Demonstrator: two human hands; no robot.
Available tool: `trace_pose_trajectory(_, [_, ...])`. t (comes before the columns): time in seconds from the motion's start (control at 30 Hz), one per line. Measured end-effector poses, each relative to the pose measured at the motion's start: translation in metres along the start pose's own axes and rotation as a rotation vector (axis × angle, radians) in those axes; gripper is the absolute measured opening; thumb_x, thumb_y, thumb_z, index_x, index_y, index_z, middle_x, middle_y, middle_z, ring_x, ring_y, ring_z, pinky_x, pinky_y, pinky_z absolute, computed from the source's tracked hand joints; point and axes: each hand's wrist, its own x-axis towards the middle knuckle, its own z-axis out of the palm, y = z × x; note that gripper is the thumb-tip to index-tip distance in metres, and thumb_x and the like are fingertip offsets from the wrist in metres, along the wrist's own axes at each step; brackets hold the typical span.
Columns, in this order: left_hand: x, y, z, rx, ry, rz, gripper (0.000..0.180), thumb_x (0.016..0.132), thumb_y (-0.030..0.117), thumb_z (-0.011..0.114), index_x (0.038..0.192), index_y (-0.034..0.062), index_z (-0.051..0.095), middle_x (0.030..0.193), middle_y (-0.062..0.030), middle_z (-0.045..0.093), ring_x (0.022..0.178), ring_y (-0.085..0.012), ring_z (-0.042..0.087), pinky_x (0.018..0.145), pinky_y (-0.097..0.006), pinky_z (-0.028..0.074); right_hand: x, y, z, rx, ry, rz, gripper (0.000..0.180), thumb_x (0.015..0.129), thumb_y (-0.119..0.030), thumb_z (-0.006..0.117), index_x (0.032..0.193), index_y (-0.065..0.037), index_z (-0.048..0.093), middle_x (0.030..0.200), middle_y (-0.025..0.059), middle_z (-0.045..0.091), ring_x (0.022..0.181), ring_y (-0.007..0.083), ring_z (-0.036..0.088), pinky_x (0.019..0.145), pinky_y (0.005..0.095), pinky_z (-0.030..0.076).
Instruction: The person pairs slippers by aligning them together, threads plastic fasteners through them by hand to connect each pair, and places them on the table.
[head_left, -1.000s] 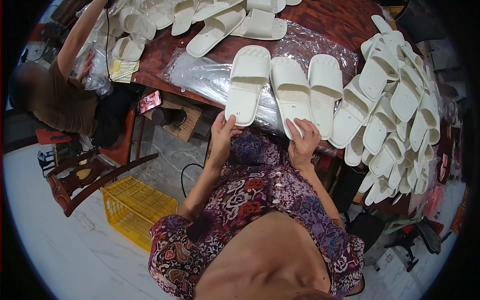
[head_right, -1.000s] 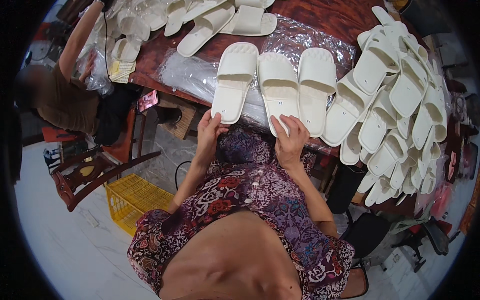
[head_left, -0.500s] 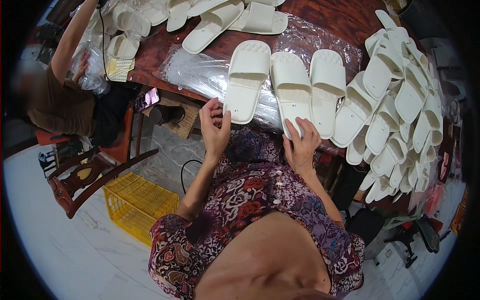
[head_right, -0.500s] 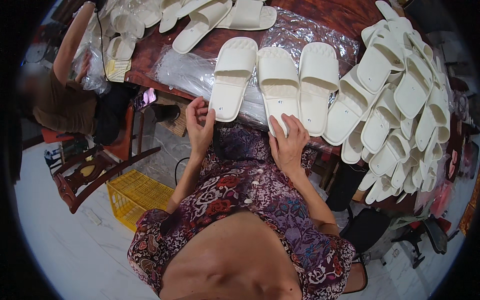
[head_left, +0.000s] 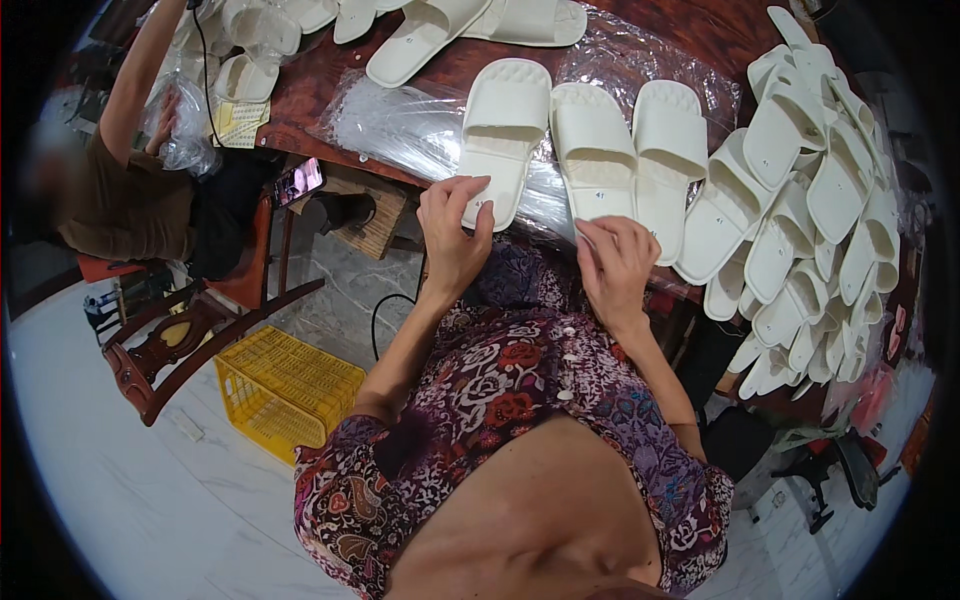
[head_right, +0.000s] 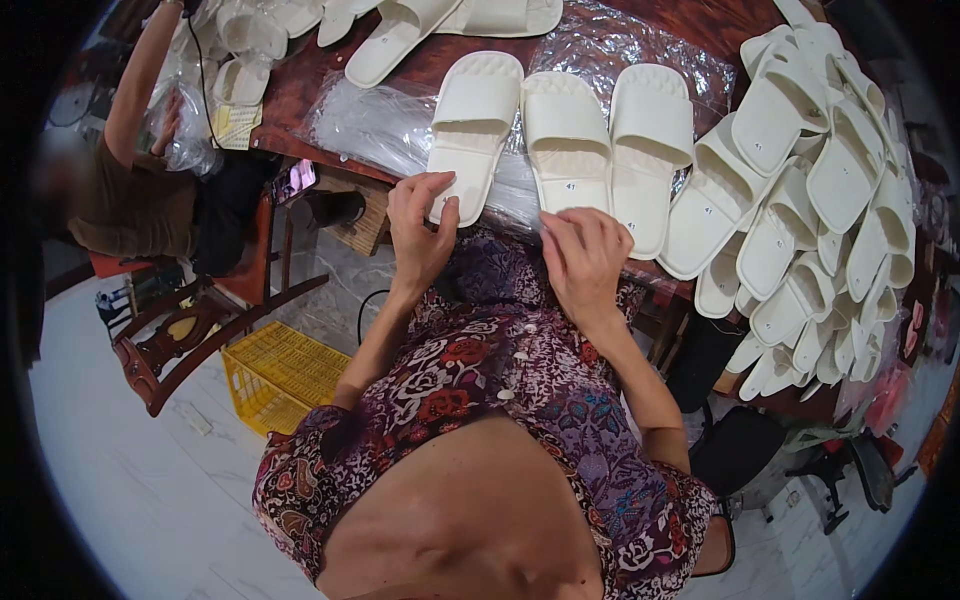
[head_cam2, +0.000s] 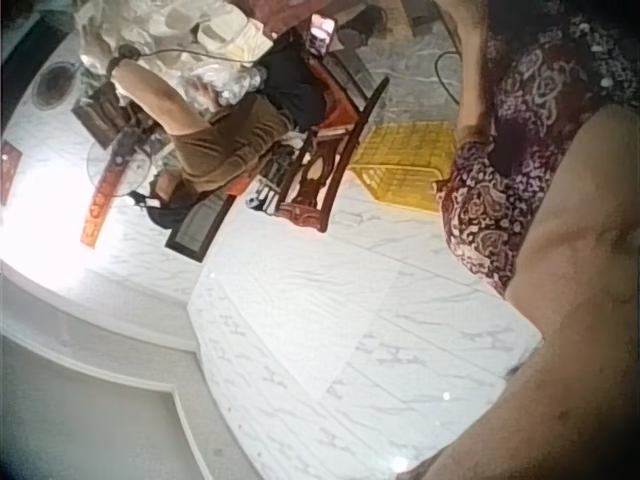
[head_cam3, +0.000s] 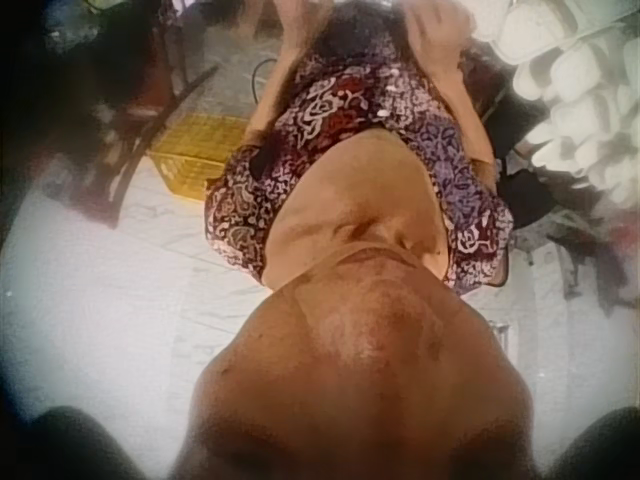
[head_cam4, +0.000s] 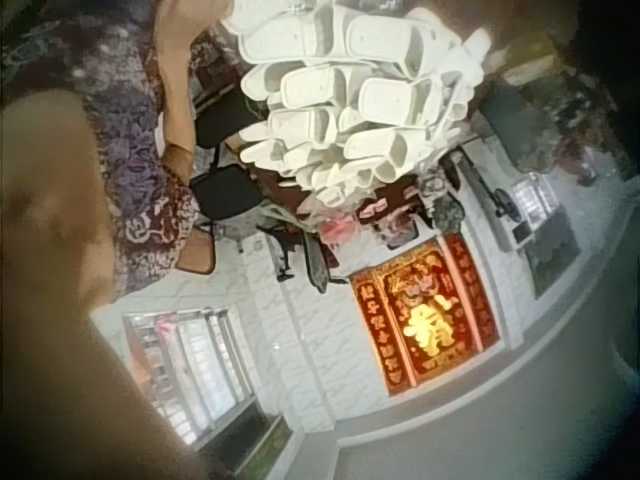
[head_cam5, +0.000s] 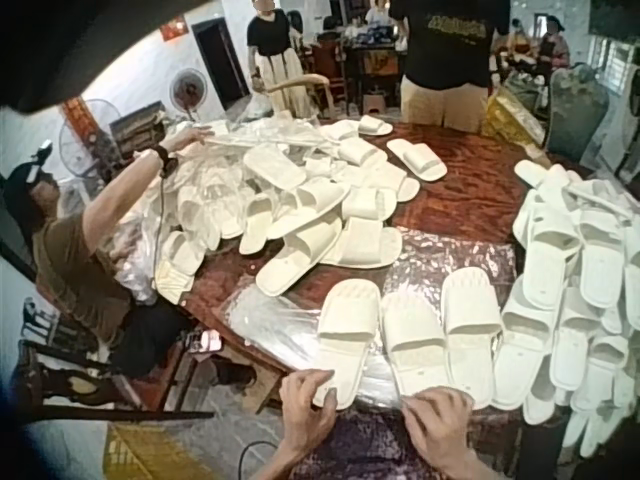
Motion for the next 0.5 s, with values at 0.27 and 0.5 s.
trace_pose_trajectory(0.27, [0.002, 0.009, 0.005, 0.073, -0.047, 0.010, 0.038, 0.081, 0.005, 0.073, 0.117, 0.0113, 0.068, 0.118, -0.0125, 0.061, 0.111, -0.0318, 0.054, 0.097, -0.042, 0.041, 0.043, -0.014, 0.028, 0.052, -0.089, -0.033, 0.026, 0.084, -0.012, 0.072, 0.109, -0.012, 0.067, 0.100, 0.0046, 0.061, 0.101, 0.0249, 0.055, 0.092, 0.0410, 0.036])
trace_pose_trajectory(0.5, [0.004, 0.008, 0.008, 0.057, -0.059, -0.011, 0.036, 0.081, 0.007, 0.073, 0.117, 0.0112, 0.069, 0.118, -0.0129, 0.060, 0.112, -0.0326, 0.052, 0.098, -0.044, 0.041, 0.053, -0.014, 0.043, 0.037, -0.108, -0.049, 0.028, 0.082, -0.013, 0.073, 0.108, -0.011, 0.066, 0.097, 0.0055, 0.058, 0.098, 0.0258, 0.053, 0.089, 0.0420, 0.037])
